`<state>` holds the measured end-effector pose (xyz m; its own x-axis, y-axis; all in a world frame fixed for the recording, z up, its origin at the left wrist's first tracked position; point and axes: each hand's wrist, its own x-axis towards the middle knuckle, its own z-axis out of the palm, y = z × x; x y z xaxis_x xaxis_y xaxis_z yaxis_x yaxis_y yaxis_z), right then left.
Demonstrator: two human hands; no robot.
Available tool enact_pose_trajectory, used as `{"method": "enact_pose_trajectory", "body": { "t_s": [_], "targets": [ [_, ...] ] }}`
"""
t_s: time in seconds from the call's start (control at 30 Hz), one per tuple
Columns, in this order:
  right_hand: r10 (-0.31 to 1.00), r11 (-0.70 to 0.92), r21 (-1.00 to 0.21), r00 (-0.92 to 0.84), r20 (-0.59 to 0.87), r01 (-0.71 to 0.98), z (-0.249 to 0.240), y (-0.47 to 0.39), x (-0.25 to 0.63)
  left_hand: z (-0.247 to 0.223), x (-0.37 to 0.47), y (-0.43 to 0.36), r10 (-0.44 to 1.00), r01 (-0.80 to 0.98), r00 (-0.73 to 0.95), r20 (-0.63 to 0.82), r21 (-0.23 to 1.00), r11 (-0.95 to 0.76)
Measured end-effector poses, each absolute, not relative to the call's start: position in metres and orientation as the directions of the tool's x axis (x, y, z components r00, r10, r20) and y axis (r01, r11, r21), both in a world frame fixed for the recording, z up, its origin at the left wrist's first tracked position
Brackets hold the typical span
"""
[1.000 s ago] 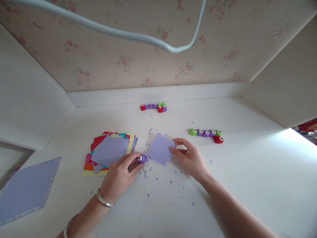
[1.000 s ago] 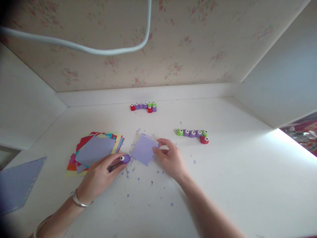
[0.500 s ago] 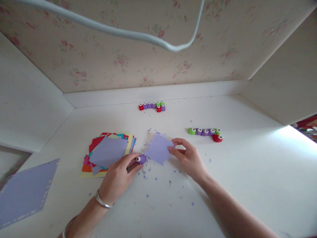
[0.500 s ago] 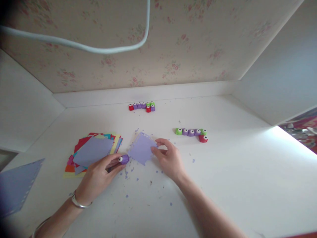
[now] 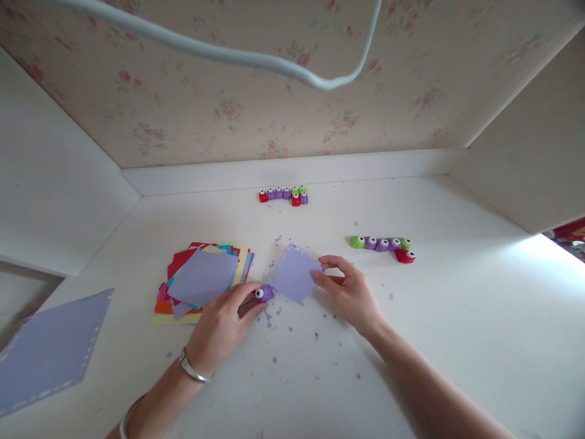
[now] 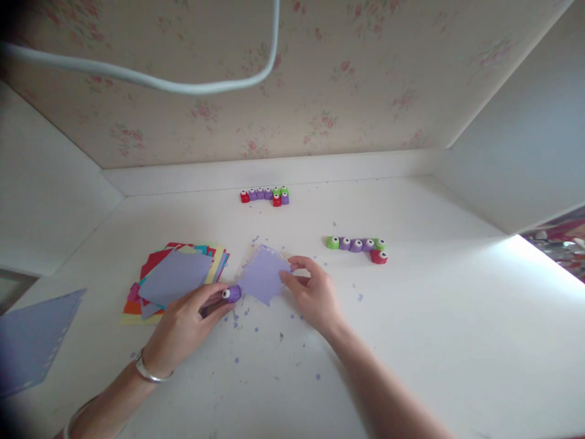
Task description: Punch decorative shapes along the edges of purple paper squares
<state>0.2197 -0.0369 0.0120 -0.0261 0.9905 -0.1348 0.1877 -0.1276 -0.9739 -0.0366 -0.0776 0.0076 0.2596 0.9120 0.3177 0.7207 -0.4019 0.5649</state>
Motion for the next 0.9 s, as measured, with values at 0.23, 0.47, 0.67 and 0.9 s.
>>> {"method": "enact_pose_trajectory", "body": {
  "t_s": [0.23, 0.47, 0.67, 0.9],
  "targets": [
    [0.989, -0.137, -0.973, -0.037, -0.146, 0.183, 0.0127, -0.0383, 0.2179, 0.0056, -0.0380, -0.0784, 0.911, 0.730, 0.270, 0.312, 0.550, -0.405],
    [0.986, -0.150, -0.971, -0.038, -0.160, 0.185, 0.0131, -0.0384, 0.2168, 0.0069, -0.0364, -0.0784, 0.895, 0.733, 0.298, 0.332, 0.521, -0.437],
    [0.986, -0.149, -0.975, -0.045, -0.158, 0.165, 0.0152, -0.0393, 0.2156, 0.0084, -0.0351, -0.0792, 0.883, 0.751, 0.316, 0.347, 0.478, -0.456],
    [0.986, -0.153, -0.975, -0.037, -0.161, 0.158, 0.0141, -0.0386, 0.2153, 0.0083, -0.0352, -0.0789, 0.859, 0.753, 0.331, 0.390, 0.439, -0.490]
  ]
}}
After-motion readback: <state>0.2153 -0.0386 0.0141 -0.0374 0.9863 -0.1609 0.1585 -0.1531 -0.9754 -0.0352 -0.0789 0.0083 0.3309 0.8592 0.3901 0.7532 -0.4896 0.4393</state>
